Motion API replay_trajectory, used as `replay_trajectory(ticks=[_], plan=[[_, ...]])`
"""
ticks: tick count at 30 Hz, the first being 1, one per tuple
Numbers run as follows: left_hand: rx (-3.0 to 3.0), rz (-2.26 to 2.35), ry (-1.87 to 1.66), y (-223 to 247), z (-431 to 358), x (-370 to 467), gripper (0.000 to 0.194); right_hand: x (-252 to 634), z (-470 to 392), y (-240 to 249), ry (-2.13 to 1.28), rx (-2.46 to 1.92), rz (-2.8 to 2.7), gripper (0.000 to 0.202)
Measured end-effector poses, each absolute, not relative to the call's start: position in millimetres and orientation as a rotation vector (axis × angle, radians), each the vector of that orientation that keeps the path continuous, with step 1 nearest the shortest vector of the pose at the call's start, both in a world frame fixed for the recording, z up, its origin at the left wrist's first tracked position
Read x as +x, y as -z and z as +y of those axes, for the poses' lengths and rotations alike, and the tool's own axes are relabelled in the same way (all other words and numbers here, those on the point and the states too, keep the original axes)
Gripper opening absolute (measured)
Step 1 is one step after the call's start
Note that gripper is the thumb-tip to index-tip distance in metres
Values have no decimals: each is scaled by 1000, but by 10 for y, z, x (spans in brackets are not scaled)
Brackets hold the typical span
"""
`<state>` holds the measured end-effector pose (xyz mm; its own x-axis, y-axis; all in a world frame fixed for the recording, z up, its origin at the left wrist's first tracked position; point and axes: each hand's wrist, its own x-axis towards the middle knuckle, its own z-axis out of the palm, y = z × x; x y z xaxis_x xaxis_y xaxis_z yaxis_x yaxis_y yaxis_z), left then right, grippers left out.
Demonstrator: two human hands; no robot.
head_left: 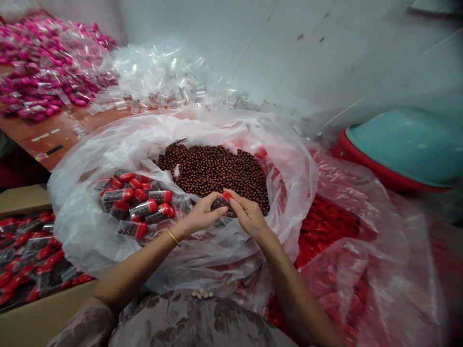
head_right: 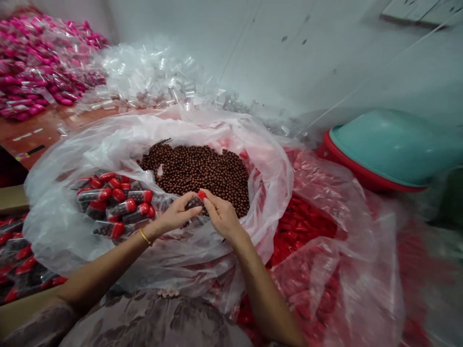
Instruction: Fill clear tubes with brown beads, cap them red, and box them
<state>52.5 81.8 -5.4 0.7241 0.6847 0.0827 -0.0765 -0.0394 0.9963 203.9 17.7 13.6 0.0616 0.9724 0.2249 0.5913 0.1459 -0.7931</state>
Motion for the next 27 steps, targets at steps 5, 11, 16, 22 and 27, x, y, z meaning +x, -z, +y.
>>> replay_trajectory(ticks=[5,11,16,22,27], plan=[[1615,533,-619,100,742,516,25,1995,-2,-114,-505,-1573,-1710,43],[1719,494,-618,94,659,513,26,2040,-118,-232,-378,-1634,-1877,44],[1996,500,-464,-51,624,543,30,2136,-107,-385,-455,-1608,-1637,40],[2208,410,-317,-144,546,592,26,1945,86,-256,-868,-1480,-988,58],[2361,417,-307,-115,470,522,27,1812,72,-148,-832,-1516,-1133,56]])
